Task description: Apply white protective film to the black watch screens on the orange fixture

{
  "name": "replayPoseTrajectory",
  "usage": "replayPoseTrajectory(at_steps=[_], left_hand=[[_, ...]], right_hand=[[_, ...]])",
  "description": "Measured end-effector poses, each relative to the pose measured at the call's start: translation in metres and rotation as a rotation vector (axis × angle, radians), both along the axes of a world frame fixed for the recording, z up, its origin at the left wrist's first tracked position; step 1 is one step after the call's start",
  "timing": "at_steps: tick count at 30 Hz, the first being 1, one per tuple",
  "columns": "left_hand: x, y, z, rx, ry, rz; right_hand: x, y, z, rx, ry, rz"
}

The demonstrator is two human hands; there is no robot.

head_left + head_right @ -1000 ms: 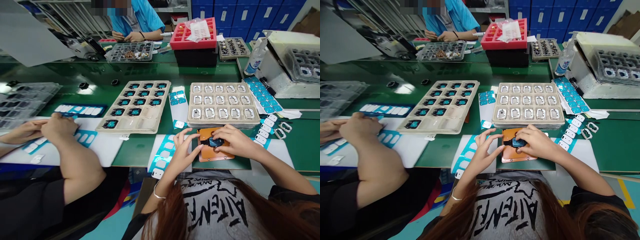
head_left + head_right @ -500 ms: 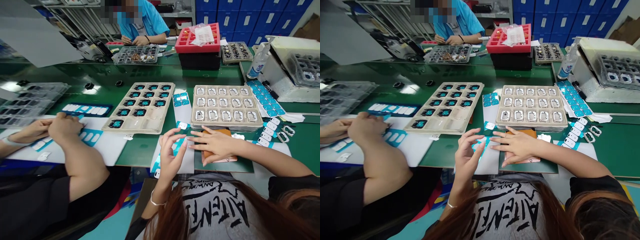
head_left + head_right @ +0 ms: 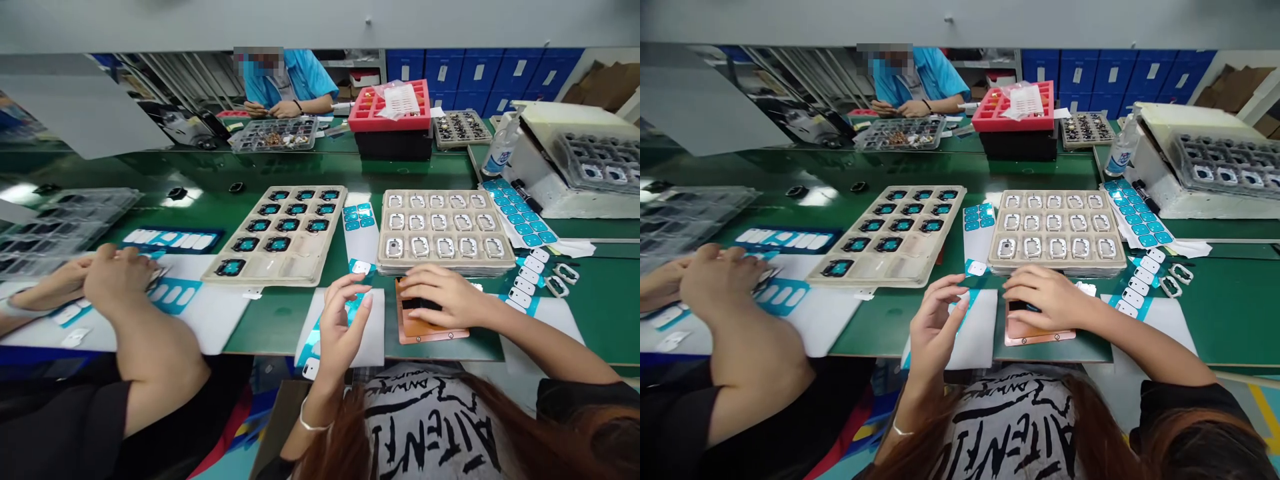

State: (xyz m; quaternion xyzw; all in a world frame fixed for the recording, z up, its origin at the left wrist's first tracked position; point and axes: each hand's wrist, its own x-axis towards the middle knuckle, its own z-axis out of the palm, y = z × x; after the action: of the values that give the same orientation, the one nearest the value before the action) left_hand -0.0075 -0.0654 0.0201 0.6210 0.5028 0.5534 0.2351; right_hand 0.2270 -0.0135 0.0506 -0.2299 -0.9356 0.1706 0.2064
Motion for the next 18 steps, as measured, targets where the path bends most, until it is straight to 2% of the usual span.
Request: replayPoseTrajectory(at_steps=[2,5,7,9,11,14,16,18], left_hand=[[0.003,0.0,0.0,0.008,-0.03,-0.036],[0.008,0.002,-0.002,0.007,-0.042,-0.116],[0.012,0.004,-0.003,0.006,-0.02,-0.197],[0.016,0.005,-0.003,0.046,0.022,-0.297],[0.02,0.005,0.0,0.132,0.073,-0.37],[0.024,0.004,0.005,0.286,0.114,-0.382],[0.026,0.003,0.006,0.356,0.106,-0.375],[0.026,0.002,0.007,0.398,0.091,-0.375]], right_hand=[[0.013,-0.004,0.008,-0.021,-0.1,-0.102],[0.024,-0.007,0.012,-0.117,-0.203,-0.187],[0.026,-0.009,0.01,-0.188,-0.144,-0.227],[0.023,-0.013,0.007,-0.297,0.015,-0.288],[0.015,-0.022,0.004,-0.541,0.292,-0.331],[-0.002,-0.041,0.0,-1.123,0.706,-0.255],[-0.015,-0.052,-0.002,-1.424,0.832,-0.172],[-0.025,-0.06,-0.005,-1.564,0.874,-0.155]])
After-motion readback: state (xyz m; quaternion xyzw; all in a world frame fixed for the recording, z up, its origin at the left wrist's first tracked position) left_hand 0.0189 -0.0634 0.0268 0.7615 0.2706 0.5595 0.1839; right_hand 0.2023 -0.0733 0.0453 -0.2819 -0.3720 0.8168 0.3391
